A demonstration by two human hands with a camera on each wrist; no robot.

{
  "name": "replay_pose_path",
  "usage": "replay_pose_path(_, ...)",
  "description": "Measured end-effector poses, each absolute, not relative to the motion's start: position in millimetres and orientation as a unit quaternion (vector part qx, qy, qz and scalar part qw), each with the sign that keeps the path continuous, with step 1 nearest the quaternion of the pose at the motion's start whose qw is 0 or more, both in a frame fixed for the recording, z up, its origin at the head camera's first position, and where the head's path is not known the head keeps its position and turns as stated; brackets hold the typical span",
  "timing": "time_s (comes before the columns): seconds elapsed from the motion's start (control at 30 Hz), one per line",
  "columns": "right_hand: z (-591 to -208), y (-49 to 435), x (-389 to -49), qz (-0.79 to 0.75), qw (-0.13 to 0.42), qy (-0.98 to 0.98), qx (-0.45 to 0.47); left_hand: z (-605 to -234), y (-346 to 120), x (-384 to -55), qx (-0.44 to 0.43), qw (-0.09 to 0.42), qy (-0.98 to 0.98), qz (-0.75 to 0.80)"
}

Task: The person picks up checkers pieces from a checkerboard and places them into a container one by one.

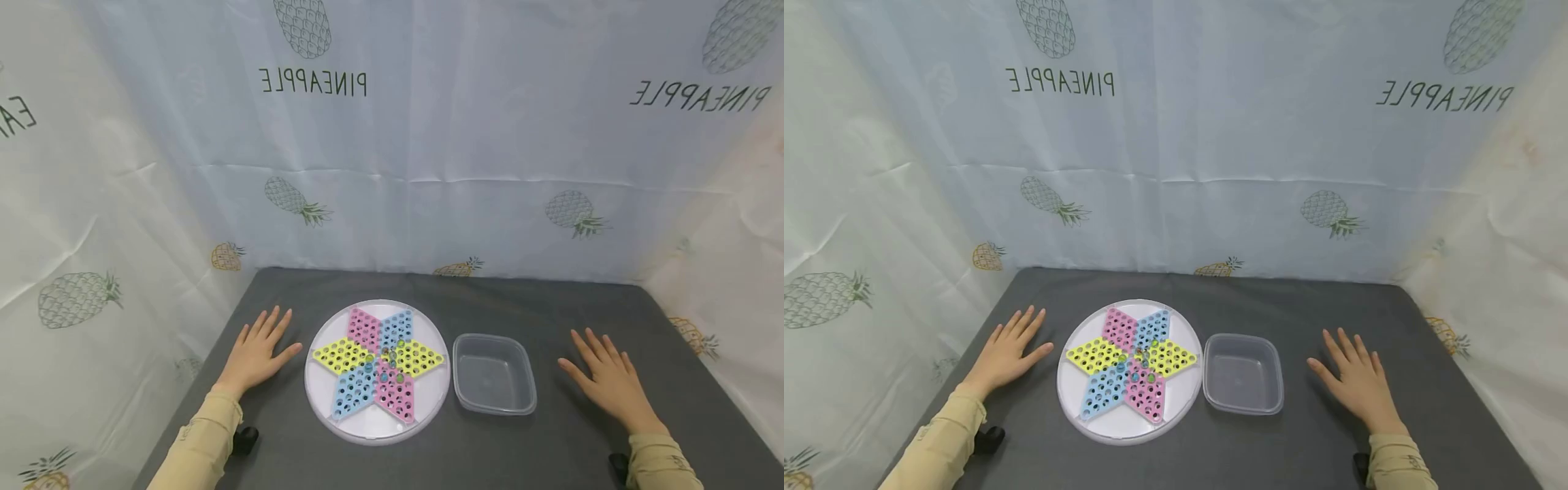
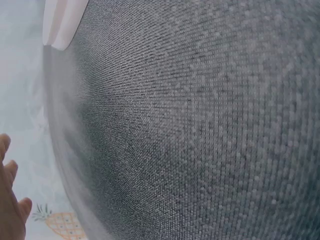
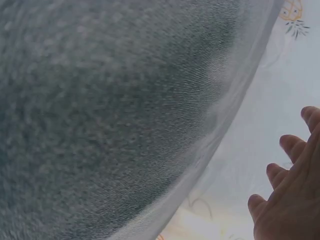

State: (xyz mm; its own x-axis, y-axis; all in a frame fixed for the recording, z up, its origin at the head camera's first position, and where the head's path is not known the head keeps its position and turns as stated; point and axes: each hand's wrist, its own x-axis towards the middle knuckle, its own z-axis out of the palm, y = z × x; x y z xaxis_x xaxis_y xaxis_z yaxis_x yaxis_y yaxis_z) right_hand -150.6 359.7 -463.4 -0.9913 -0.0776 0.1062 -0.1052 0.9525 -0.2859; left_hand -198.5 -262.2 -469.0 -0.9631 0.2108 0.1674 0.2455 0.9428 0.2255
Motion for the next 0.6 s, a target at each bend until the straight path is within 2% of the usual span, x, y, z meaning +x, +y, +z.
replay_pose_path(0.2, -462.8, 358.1, -152.1, 0.137, 0.071, -0.987, 0.053, -467.1, -261.8, -197.7, -0.120, 0.074, -0.983, -0.120)
replay_pose_path(0.4, -453.0, 353.7, -154.9, 0.103, 0.116, -0.986, 0.066, -465.4, -258.3, -199.6, -0.126, 0.102, -0.980, -0.111)
replay_pose_path(0.6, -441.5, 346.0, -154.5, 0.099, 0.127, -0.985, 0.061, -462.8, -255.0, -200.8, -0.127, 0.123, -0.979, -0.098)
